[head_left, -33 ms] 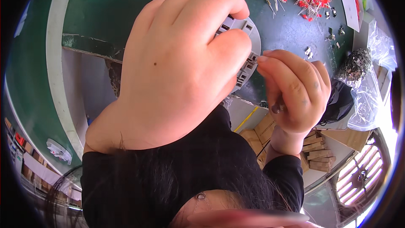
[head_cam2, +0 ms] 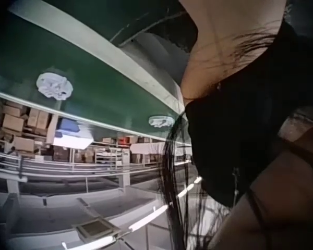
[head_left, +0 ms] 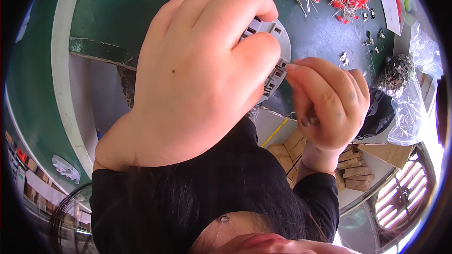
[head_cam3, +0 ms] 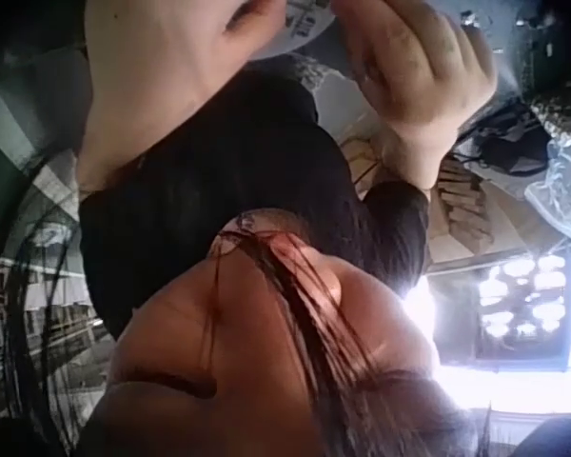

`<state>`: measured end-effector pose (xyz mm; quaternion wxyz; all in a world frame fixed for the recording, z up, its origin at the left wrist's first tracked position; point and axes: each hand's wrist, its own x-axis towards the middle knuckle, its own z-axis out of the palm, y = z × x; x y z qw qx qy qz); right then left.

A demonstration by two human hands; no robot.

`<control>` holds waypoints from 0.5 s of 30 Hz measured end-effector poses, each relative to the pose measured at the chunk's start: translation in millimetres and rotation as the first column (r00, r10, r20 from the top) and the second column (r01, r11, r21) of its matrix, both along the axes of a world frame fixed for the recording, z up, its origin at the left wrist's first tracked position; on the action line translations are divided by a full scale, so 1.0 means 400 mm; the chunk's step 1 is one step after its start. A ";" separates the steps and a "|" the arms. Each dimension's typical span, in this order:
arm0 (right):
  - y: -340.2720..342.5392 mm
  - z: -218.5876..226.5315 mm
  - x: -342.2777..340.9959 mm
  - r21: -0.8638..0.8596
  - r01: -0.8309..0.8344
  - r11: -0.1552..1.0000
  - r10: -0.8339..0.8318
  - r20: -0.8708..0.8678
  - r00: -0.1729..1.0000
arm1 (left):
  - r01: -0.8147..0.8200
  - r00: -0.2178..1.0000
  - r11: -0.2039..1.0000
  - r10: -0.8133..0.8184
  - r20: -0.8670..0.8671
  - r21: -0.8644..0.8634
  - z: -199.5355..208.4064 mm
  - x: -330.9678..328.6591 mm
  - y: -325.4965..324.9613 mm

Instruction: Assembling small electronic components into a plastic housing at a factory workstation.

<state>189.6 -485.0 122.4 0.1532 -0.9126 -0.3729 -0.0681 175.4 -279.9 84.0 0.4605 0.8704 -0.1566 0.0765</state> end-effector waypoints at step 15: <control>0.033 0.018 -0.014 -0.020 0.123 0.992 -0.125 -0.101 0.987 | 0.027 0.999 0.999 -0.026 -0.023 0.019 0.013 0.001 0.003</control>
